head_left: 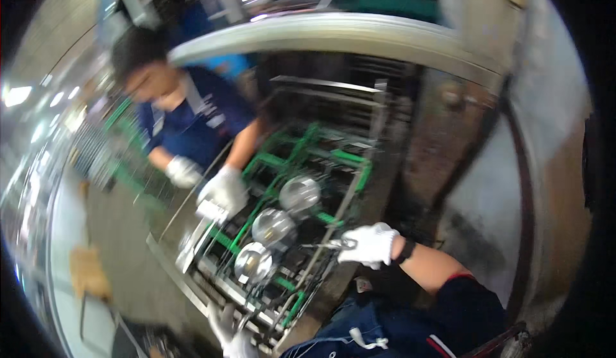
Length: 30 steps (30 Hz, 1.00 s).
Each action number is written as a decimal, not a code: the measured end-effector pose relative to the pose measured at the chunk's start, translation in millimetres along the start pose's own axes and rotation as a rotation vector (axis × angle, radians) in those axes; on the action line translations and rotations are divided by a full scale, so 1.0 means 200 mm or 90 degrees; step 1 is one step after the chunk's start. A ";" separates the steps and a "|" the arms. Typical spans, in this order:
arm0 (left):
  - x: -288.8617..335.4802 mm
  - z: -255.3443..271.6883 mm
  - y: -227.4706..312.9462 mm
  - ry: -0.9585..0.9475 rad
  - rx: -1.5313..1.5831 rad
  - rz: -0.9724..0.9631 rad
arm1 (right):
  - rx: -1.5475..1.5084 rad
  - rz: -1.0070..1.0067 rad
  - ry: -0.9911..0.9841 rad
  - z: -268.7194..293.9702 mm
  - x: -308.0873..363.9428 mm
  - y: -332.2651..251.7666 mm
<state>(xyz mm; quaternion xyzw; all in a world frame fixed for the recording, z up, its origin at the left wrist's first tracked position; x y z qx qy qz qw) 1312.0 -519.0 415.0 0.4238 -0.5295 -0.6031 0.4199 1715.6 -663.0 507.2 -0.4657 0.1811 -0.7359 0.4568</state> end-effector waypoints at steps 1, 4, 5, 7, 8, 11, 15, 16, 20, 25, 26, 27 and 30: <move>-0.03 -0.07 0.06 -0.003 0.005 0.037 | -0.029 -0.065 0.069 0.09 0.05 0.09; 0.02 -0.21 0.29 0.014 -0.020 0.117 | -0.055 -0.177 0.251 0.34 0.23 0.35; 0.04 -0.23 0.33 0.013 -0.021 0.131 | -0.040 -0.209 0.345 0.42 0.35 0.39; 0.07 -0.25 0.38 0.021 -0.024 0.150 | 0.059 -0.213 0.615 0.54 0.52 0.59; 0.09 -0.26 0.41 0.027 -0.026 0.155 | 0.064 -0.221 0.730 0.62 0.60 0.66; 0.10 -0.26 0.42 0.041 -0.032 0.188 | 0.210 -0.186 1.040 0.79 0.79 0.69; 0.14 -0.24 0.44 0.047 -0.008 0.202 | 0.006 0.026 1.176 0.99 0.84 0.90; 0.12 -0.24 0.44 0.031 -0.005 0.201 | -0.017 0.004 1.185 1.03 0.83 1.01; -0.21 -0.05 0.16 -0.132 0.378 0.284 | 0.210 -0.137 1.271 1.00 0.59 1.12; -0.06 0.04 -0.06 0.019 0.065 0.164 | -0.094 -0.320 0.970 0.60 0.47 1.57; -0.01 -0.13 0.12 0.063 0.109 0.154 | -0.051 -0.395 0.830 0.51 0.43 1.76; 0.03 -0.14 0.21 0.047 0.029 0.154 | 0.090 -0.542 0.407 0.52 0.35 1.66; 0.06 -0.12 0.30 -0.020 -0.093 0.147 | -0.429 -0.386 0.367 0.35 0.26 1.26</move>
Point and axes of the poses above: each hand's wrist, its own x-axis away from the middle knuckle, its own z-axis out of the back of the hand, y = z × x, the point moved 1 cm from there along -x, towards the middle knuckle, and after that the axes turned 4 degrees about -y, right-handed, at the moved point
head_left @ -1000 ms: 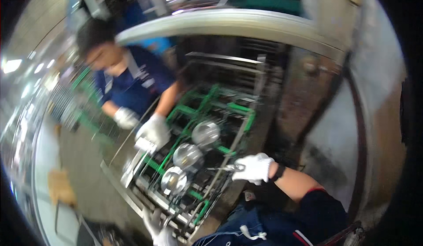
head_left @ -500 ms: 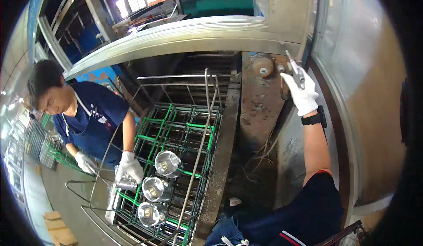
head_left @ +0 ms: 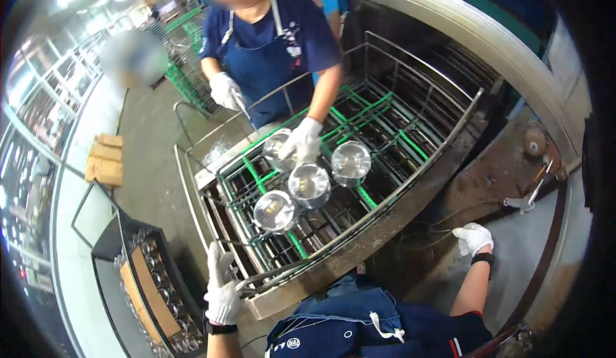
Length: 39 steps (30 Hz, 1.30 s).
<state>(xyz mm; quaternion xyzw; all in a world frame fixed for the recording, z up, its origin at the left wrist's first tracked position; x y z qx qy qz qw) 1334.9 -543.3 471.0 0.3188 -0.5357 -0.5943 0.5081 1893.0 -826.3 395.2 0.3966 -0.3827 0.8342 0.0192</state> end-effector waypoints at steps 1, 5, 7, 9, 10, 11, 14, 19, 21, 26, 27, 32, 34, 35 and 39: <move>-0.01 -0.02 0.03 -0.007 0.007 0.015 | 0.070 0.074 0.030 -0.06 0.05 -0.06; -0.01 0.04 -0.04 -0.042 -0.115 -0.070 | 0.366 0.375 0.070 -0.33 0.30 -0.50; -0.01 0.03 0.00 -0.039 -0.170 -0.059 | 0.284 0.557 -0.003 -0.61 0.49 -0.74; 0.00 0.06 -0.04 -0.046 -0.206 -0.094 | 0.297 0.656 -0.082 -0.92 0.68 -0.94; -0.01 0.07 -0.05 -0.056 -0.238 -0.098 | 0.405 0.792 -0.027 -1.03 0.67 -0.99; -0.01 0.06 -0.04 -0.066 -0.209 -0.113 | 0.490 0.706 -0.072 -1.16 0.72 -1.08; -0.04 0.06 -0.14 -0.071 -0.217 -0.252 | 0.721 0.586 -0.077 -1.48 0.61 -1.17; -0.03 0.07 -0.05 -0.121 -0.286 -0.175 | 0.811 0.424 -0.100 -1.80 0.27 -1.17; -0.02 0.11 -0.05 -0.130 -0.293 -0.174 | 0.840 0.359 -0.054 -1.90 0.33 -1.15; -0.01 0.20 0.17 -0.264 -0.412 -0.089 | 1.056 0.344 -0.032 -1.98 0.23 -1.16; -0.03 0.21 0.18 -0.274 -0.483 -0.071 | 1.055 0.393 -0.020 -1.99 0.22 -1.15; -0.19 0.09 0.40 0.061 -0.774 -0.401 | 1.036 0.383 -0.067 -1.98 0.13 -1.21; -0.30 -0.01 0.47 -0.122 -0.792 -0.327 | 1.022 0.379 -0.088 -1.99 0.11 -1.22; -0.38 -0.08 0.45 -0.196 -0.803 -0.313 | 1.031 0.399 -0.080 -1.99 0.06 -1.22; -0.75 -0.31 0.10 -0.481 -0.764 -0.229 | 1.008 0.592 -0.057 -2.13 0.04 -1.18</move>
Point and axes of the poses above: each hand's wrist, its own x-axis away from the middle knuckle, its own z-axis out of the back of the hand, y = z × x, the point moved 1 cm from there along -x, towards the middle knuckle, and after that the axes turned 4 degrees about -y, right-handed, at the moved point
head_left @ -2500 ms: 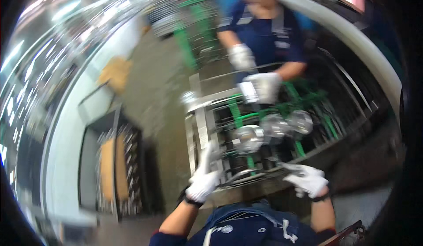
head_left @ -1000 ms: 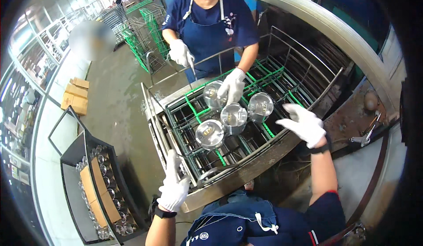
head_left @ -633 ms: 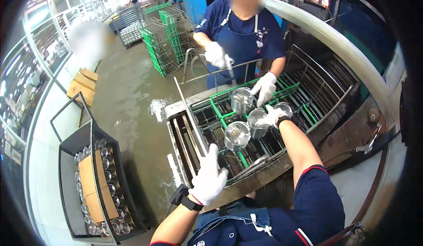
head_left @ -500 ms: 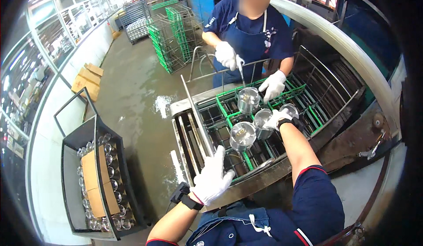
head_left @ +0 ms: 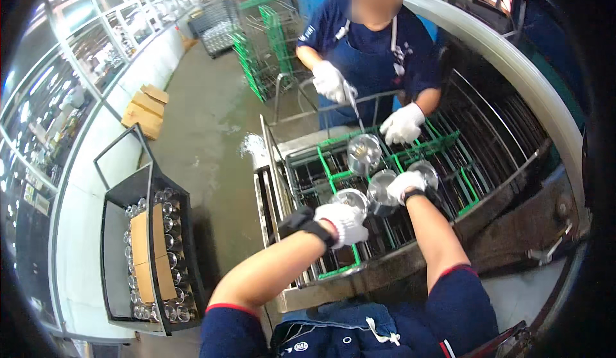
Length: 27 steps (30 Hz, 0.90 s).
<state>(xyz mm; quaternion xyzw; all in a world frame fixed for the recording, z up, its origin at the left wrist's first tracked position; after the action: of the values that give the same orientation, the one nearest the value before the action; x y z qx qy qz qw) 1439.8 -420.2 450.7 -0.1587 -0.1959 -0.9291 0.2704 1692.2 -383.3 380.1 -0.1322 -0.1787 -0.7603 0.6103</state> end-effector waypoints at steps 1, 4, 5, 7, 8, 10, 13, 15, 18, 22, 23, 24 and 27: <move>-0.02 0.21 0.19 -0.117 0.067 0.095 | 0.001 -0.042 0.015 -0.13 -0.03 0.13; -0.17 0.13 0.23 -0.197 0.182 0.160 | -0.012 -0.027 0.029 -0.22 -0.05 0.20; -0.24 -0.07 0.15 -0.096 0.248 0.181 | 0.026 -0.059 -0.039 -0.16 -0.03 0.14; -0.34 -0.23 0.10 -0.035 0.234 0.183 | 0.010 -0.133 -0.039 -0.20 -0.04 0.15; -0.33 -0.17 0.09 -0.067 0.221 0.172 | -0.026 -0.080 -0.037 -0.24 -0.08 0.19; -0.32 -0.16 0.05 -0.046 0.150 0.167 | 0.000 -0.066 -0.037 -0.20 -0.07 0.13; -0.19 0.08 0.11 0.002 0.259 0.172 | 0.010 -0.079 -0.033 -0.22 -0.10 0.15; -0.07 0.25 0.19 0.007 0.277 0.185 | 0.015 -0.097 -0.021 -0.24 -0.13 0.18; 0.18 0.30 0.16 0.222 0.711 0.118 | -0.005 -0.092 0.003 -0.12 -0.08 0.15; 0.66 0.46 0.23 0.498 0.945 0.100 | -0.015 -0.115 0.026 -0.13 -0.09 0.21; 0.83 0.53 0.28 0.531 0.918 0.141 | -0.003 -0.121 0.020 -0.15 -0.09 0.26; 0.90 0.46 0.21 0.580 0.970 0.128 | -0.006 -0.124 0.028 -0.17 -0.09 0.29; 1.32 0.32 0.15 0.752 0.981 0.289 | 0.013 -0.122 0.035 -0.19 -0.13 0.34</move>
<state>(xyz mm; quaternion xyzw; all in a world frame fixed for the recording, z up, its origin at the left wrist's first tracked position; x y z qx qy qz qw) 1256.5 -532.0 621.2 0.5140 -0.5445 -0.4043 0.5252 1765.1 -391.1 342.2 -0.0869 -0.1815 -0.8168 0.5407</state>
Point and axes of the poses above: each hand's wrist, its own x-axis away from the middle knuckle, its own z-axis out of the back of the hand, y = z × x, the point moved 1 cm from there along -x, towards the middle knuckle, and after that the axes turned 4 degrees about -y, right-handed, at the moved point
